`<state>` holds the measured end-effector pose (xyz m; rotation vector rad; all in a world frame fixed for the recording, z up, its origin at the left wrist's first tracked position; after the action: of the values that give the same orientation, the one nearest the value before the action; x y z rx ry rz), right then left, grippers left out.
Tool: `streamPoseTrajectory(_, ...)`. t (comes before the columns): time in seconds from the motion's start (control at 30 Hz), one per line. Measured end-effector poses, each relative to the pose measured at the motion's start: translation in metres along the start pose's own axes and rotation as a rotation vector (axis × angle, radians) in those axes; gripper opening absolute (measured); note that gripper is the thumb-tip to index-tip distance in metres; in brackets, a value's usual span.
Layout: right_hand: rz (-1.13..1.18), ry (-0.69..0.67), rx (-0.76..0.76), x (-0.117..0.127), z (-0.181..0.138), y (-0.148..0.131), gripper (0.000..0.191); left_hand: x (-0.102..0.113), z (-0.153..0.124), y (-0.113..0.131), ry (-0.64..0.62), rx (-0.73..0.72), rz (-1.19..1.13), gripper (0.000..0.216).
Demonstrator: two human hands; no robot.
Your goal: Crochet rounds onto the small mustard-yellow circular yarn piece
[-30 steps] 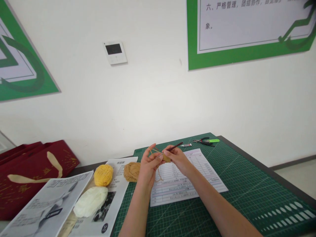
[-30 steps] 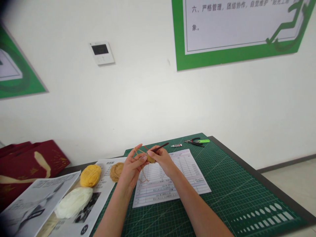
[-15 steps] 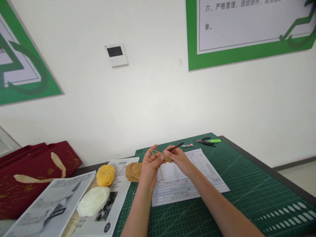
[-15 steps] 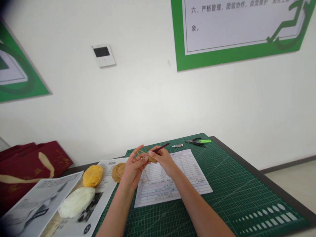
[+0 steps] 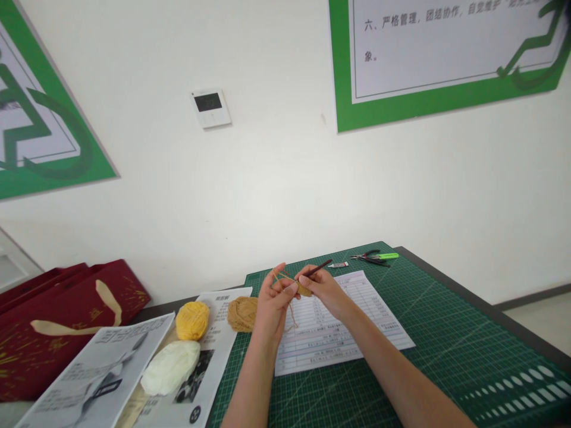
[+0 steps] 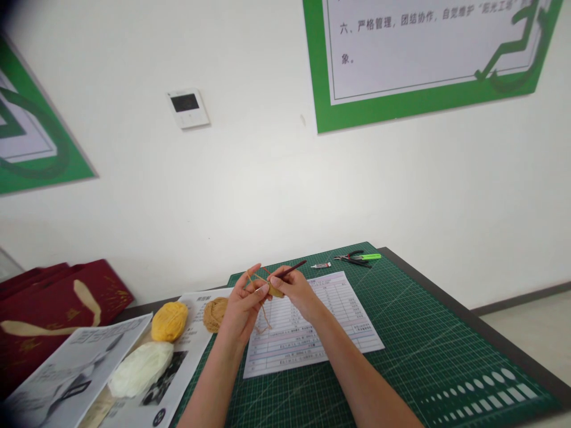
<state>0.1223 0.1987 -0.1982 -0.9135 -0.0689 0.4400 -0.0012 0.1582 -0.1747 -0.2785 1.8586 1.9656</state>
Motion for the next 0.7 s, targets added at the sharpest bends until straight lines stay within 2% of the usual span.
streamPoseTrajectory(0.3, -0.286, 0.204, 0.13, -0.023, -0.014, -0.013, 0.02, 0.02, 0.007, 0.004, 0.006, -0.011, -0.017, 0.028)
streamPoseTrajectory(0.57, -0.331, 0.279, 0.132, -0.033, -0.021, -0.015, 0.021, 0.02, 0.005, 0.006, 0.038, 0.014, -0.024, 0.026)
streamPoseTrajectory(0.7, -0.315, 0.31, 0.09, -0.033, -0.018, -0.017, 0.026, 0.03, 0.007, 0.012, 0.109, -0.007, -0.065, 0.025)
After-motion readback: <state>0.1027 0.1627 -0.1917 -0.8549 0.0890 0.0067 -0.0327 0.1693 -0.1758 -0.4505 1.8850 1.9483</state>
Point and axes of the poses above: each hand's wrist, its own z-axis towards the middle knuckle, its own x-axis out of the back of the hand, y = z × x, the point moved 7 cm from there along z, towards the middle knuckle, and after that the axes turned 12 degrees about x, right-handed, at the moved point
